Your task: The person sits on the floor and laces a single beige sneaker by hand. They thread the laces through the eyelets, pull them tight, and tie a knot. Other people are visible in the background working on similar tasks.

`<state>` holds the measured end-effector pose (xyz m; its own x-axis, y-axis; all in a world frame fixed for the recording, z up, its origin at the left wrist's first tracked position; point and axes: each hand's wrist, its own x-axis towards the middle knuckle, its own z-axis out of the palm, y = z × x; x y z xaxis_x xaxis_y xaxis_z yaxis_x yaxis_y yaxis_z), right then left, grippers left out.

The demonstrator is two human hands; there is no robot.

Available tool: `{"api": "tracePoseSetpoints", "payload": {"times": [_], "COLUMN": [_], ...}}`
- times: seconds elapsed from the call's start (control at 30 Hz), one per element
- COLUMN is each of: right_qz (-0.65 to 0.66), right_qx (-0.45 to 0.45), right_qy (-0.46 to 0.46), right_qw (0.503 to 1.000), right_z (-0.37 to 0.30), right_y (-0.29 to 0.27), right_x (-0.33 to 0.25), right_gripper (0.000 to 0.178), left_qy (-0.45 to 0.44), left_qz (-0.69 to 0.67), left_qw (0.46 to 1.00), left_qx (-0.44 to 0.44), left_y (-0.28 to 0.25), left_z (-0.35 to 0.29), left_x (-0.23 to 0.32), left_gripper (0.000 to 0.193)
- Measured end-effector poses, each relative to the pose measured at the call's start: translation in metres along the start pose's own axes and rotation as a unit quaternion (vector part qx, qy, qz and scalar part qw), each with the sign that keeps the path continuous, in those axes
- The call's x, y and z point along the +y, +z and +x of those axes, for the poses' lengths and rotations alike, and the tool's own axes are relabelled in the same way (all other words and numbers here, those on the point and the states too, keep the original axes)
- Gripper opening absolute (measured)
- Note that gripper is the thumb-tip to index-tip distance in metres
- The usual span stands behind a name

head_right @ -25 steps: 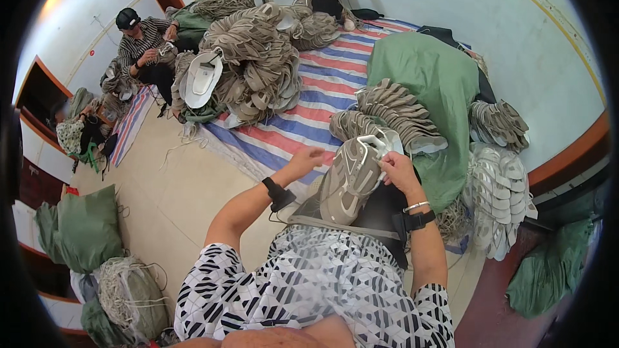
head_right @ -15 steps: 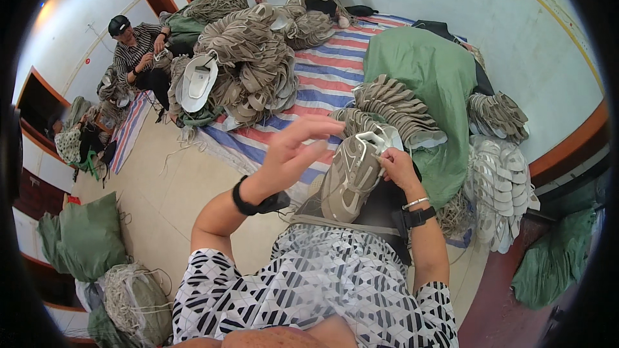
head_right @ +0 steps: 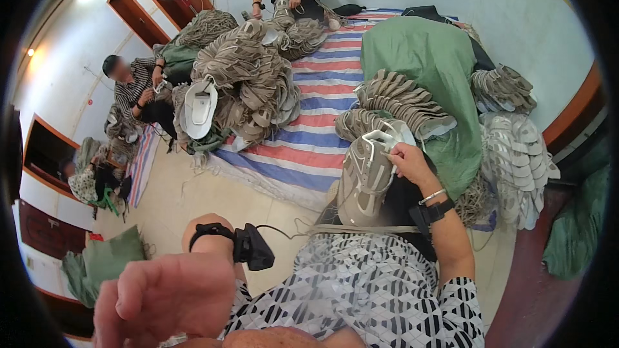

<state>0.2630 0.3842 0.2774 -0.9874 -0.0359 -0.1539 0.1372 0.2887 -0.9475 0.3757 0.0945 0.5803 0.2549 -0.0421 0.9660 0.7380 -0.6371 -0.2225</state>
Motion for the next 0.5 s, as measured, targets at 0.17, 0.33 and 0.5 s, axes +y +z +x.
{"api": "tracePoseSetpoints", "payload": {"times": [0.17, 0.33, 0.5], "right_qz": [0.012, 0.023, 0.008], "right_qx": [0.003, 0.003, -0.018], "right_qy": [-0.023, -0.019, -0.011], "right_qw": [1.0, 1.0, 1.0], "right_z": [0.004, 0.001, -0.001], "right_y": [0.005, 0.0, -0.003], "right_x": [0.008, 0.003, -0.001], "right_gripper": [0.01, 0.009, 0.012], "left_qy": [0.241, -0.001, -0.44], "left_qz": [0.165, 0.442, 0.464], "left_qw": [0.956, 0.865, 0.574], "left_qx": [0.039, -0.236, -0.512], "left_y": [0.018, -0.01, -0.043], "left_z": [-0.051, -0.126, -0.199], "left_x": [0.001, 0.004, -0.017], "left_gripper": [0.032, 0.024, 0.038]}}
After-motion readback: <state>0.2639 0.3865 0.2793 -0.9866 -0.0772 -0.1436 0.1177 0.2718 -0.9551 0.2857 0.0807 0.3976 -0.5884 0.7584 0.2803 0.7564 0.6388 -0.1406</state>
